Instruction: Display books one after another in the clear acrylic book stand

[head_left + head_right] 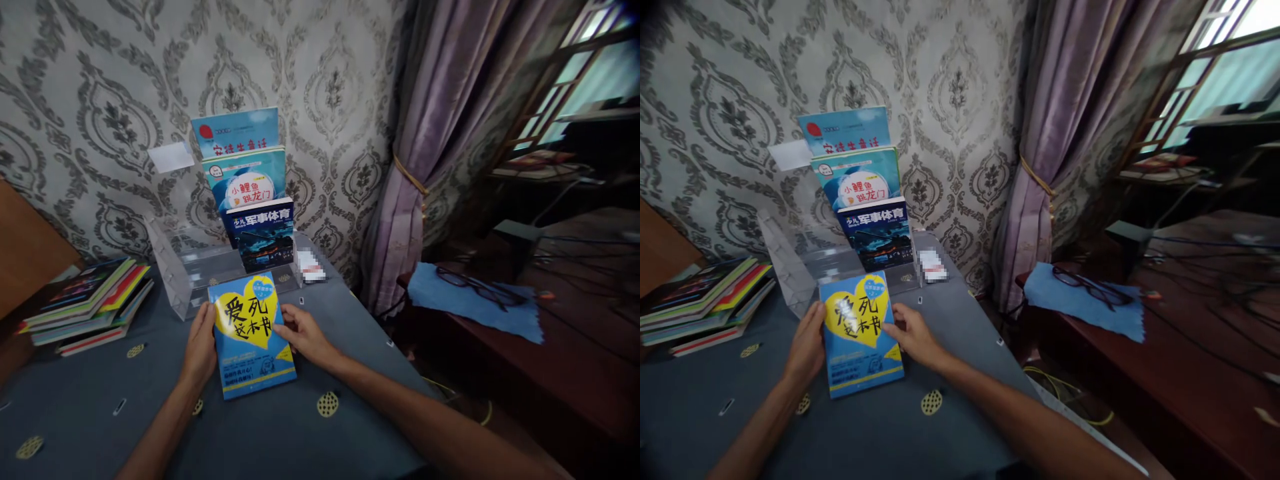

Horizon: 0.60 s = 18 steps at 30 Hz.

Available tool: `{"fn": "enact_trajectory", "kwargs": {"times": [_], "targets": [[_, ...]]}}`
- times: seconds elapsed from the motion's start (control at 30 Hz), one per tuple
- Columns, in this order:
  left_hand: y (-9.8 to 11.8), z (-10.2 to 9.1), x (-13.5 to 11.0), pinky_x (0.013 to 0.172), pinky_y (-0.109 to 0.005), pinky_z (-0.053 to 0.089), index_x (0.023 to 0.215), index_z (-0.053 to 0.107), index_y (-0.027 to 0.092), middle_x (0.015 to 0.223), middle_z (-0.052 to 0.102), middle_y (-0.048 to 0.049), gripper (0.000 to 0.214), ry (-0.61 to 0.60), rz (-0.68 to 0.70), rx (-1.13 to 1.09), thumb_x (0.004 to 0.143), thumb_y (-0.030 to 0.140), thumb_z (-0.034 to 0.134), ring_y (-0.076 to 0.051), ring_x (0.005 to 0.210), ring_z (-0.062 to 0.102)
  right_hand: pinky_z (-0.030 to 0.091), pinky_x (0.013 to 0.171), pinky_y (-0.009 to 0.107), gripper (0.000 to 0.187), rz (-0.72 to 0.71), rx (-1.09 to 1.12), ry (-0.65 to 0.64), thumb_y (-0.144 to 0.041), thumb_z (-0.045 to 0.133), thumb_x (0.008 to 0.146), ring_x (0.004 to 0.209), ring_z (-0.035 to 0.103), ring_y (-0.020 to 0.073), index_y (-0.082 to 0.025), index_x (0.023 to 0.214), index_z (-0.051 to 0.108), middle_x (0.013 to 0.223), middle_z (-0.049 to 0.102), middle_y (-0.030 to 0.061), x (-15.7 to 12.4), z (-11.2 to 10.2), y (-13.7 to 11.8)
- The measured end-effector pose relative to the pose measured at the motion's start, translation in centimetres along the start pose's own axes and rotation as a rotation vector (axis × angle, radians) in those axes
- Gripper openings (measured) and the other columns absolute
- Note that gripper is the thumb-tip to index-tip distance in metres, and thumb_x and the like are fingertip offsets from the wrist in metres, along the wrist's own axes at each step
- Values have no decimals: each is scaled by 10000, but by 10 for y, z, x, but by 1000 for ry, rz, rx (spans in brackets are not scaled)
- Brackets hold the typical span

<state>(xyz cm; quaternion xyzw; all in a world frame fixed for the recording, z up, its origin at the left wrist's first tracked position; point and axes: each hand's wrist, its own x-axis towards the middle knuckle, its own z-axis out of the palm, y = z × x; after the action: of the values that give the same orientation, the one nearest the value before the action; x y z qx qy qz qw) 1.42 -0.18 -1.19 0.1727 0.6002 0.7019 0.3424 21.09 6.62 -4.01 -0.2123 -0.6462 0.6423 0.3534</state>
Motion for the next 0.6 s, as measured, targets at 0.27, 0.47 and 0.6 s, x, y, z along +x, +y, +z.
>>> {"fn": "enact_trajectory", "kwargs": {"times": [0.27, 0.47, 0.6], "targets": [[2, -4, -10, 1087, -337, 465, 1264, 600, 236, 1258, 676, -57, 443, -33, 417, 247, 975, 532, 444, -227, 1297, 556, 488, 695, 282, 296, -339, -408, 72, -384, 570, 947, 778, 611, 168, -192, 1164, 628, 927, 689, 43, -8, -10, -22], [-8, -7, -21, 1000, -313, 495, 1261, 572, 225, 1179, 683, -69, 504, -118, 471, 301, 929, 593, 482, -242, 1156, 615, 478, 724, 283, 225, -364, -509, 87, -321, 541, 957, 776, 589, 167, -208, 1139, 608, 917, 660, 32, -12, -13, -15], [-22, -7, -28, 1016, -312, 487, 1246, 558, 215, 1203, 673, -79, 529, -189, 506, 334, 860, 573, 609, -256, 1204, 593, 483, 745, 283, 200, -340, -499, 127, -290, 528, 955, 790, 593, 167, -206, 1127, 585, 947, 662, 37, -13, -11, -9]]}}
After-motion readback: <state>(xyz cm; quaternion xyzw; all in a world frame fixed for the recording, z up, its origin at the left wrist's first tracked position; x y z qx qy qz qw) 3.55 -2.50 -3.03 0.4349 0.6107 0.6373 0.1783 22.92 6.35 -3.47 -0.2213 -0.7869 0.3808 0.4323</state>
